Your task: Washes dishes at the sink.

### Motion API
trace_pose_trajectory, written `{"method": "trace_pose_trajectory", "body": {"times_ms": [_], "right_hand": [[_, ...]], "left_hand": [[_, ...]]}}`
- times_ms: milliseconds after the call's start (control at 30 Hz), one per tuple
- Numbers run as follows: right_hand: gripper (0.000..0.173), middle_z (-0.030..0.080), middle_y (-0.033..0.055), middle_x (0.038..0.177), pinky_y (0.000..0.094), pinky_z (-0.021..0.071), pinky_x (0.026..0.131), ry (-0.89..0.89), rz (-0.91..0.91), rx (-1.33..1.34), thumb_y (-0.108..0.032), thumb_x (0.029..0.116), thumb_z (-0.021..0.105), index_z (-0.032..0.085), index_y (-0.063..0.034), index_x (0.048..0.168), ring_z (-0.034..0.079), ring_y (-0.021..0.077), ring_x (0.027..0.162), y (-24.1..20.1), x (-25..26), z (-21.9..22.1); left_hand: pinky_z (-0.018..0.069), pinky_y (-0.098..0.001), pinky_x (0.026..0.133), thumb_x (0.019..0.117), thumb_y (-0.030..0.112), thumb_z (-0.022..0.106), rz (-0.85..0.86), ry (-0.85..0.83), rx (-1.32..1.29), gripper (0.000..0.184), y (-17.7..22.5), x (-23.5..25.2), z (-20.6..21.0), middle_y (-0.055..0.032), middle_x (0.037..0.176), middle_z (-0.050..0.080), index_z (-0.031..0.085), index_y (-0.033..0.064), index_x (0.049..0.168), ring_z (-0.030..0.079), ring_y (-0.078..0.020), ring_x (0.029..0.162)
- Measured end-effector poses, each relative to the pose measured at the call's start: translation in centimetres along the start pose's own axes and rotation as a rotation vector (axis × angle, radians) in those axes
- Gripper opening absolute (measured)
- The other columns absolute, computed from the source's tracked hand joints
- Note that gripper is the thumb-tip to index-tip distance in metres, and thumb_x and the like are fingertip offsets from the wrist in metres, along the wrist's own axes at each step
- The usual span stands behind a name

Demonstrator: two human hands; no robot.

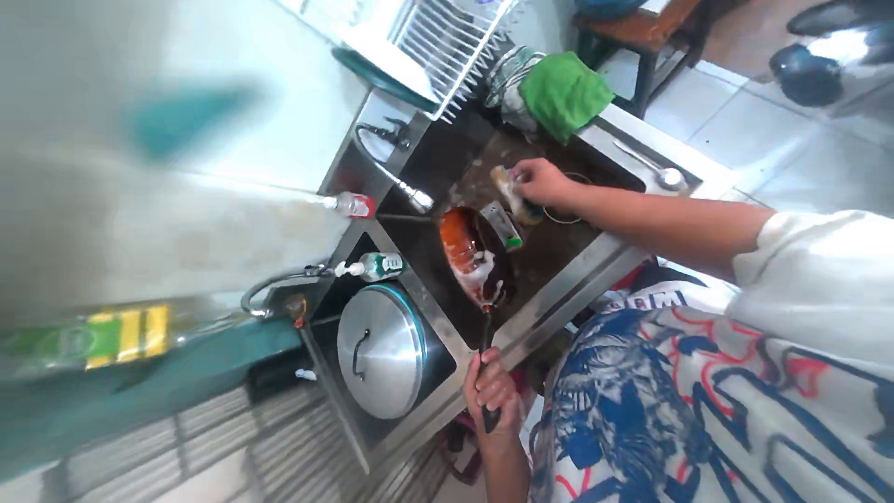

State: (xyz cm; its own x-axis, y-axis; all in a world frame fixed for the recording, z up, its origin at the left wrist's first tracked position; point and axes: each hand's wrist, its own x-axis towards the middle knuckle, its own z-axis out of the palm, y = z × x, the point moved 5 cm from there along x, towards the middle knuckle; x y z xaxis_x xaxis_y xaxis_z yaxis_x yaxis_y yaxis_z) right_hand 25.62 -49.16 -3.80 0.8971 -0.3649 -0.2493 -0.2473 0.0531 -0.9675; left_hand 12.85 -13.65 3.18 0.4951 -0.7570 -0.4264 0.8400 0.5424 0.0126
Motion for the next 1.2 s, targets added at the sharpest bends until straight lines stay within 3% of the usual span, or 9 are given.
{"method": "trace_pose_trajectory", "body": {"times_ms": [167,333,467,533,600,700,833,1067,1200], "right_hand": [[0.021,0.073,0.0171,0.101,0.0603,0.0571,0.084,-0.152,-0.11,-0.131,-0.013,0.0935,0.072,0.073,-0.0071,0.114,0.071,0.034,0.092,2.1,-1.0,3.0],[0.025,0.068,0.019,0.119,0.0566,0.0543,0.097,-0.154,-0.189,-0.179,-0.015,0.0951,0.069,0.073,-0.0085,0.119,0.067,0.035,0.111,1.7,-1.9,4.3],[0.023,0.069,0.0195,0.117,0.0566,0.0553,0.097,-0.254,-0.271,-0.235,-0.01,0.0918,0.073,0.075,-0.0071,0.114,0.068,0.0352,0.108,3.1,-2.4,5.0],[0.023,0.07,0.0208,0.116,0.0576,0.055,0.097,-0.251,-0.247,-0.249,-0.012,0.0932,0.073,0.075,-0.0056,0.116,0.068,0.036,0.108,3.8,-2.2,4.1],[0.026,0.07,0.0221,0.117,0.0596,0.0546,0.097,-0.241,-0.17,-0.254,-0.013,0.0955,0.071,0.072,-0.0042,0.12,0.069,0.0366,0.107,4.0,-1.8,3.0],[0.024,0.071,0.0221,0.104,0.0614,0.0559,0.087,-0.22,-0.142,-0.296,-0.012,0.0965,0.071,0.07,-0.002,0.119,0.07,0.0364,0.093,4.1,-1.2,1.8],[0.023,0.07,0.0239,0.108,0.0606,0.0546,0.09,-0.19,-0.12,-0.34,-0.009,0.0967,0.069,0.07,0.0001,0.118,0.069,0.0371,0.098,3.8,-0.6,0.9],[0.027,0.068,0.0243,0.105,0.0527,0.0548,0.086,-0.041,-0.09,-0.379,-0.01,0.0982,0.065,0.067,0.0028,0.122,0.066,0.0319,0.092,0.6,-0.8,-1.9],[0.031,0.066,0.024,0.1,0.0473,0.0544,0.08,-0.026,-0.267,-0.462,-0.011,0.0976,0.063,0.064,0.0054,0.124,0.063,0.0271,0.083,-5.1,-1.9,-1.6]], "left_hand": [[0.0502,-0.0172,0.045,0.1051,0.03,0.049,-0.003,0.016,-0.058,0.036,-1.0,1.2,0.3,0.0019,0.059,0.062,0.067,-0.0006,0.108,0.061,-0.0068,0.046],[0.0515,-0.0178,0.045,0.1049,0.031,0.051,0.002,0.031,-0.056,0.036,-1.9,1.4,0.4,0.0012,0.06,0.063,0.067,-0.0003,0.109,0.062,-0.0074,0.047],[0.0528,-0.0192,0.047,0.1043,0.029,0.054,0.045,-0.032,-0.019,0.034,-2.9,1.3,0.4,-0.0001,0.062,0.064,0.067,-0.0013,0.114,0.063,-0.0085,0.048],[0.0518,-0.0194,0.045,0.1023,0.027,0.057,0.061,-0.005,0.003,0.029,-3.2,0.7,0.5,0.0011,0.061,0.062,0.068,0.001,0.111,0.061,-0.0084,0.046],[0.0501,-0.0195,0.043,0.1003,0.027,0.06,0.084,0.091,0.08,0.023,-3.4,-0.2,0.8,0.0024,0.059,0.059,0.068,0.0052,0.104,0.059,-0.0076,0.044],[0.05,-0.0173,0.042,0.1013,0.027,0.06,0.109,0.262,0.355,0.017,-2.9,-1.7,0.5,0.0046,0.062,0.058,0.065,0.0106,0.1,0.056,-0.0045,0.043],[0.0457,-0.0162,0.039,0.1021,0.02,0.051,0.126,0.48,0.737,0.012,-1.7,-3.2,0.3,0.0064,0.059,0.05,0.057,0.0105,0.099,0.048,-0.0019,0.04],[0.0448,-0.0167,0.041,0.1005,0.014,0.05,0.153,0.527,0.918,0.007,-0.1,-5.0,0.1,0.007,0.058,0.046,0.054,0.0097,0.099,0.046,-0.0022,0.042],[0.0462,-0.0193,0.045,0.1044,0.014,0.05,0.09,0.581,1.094,0.008,1.1,-3.4,0.2,0.0058,0.06,0.046,0.055,0.0071,0.104,0.047,-0.0043,0.045]]}}
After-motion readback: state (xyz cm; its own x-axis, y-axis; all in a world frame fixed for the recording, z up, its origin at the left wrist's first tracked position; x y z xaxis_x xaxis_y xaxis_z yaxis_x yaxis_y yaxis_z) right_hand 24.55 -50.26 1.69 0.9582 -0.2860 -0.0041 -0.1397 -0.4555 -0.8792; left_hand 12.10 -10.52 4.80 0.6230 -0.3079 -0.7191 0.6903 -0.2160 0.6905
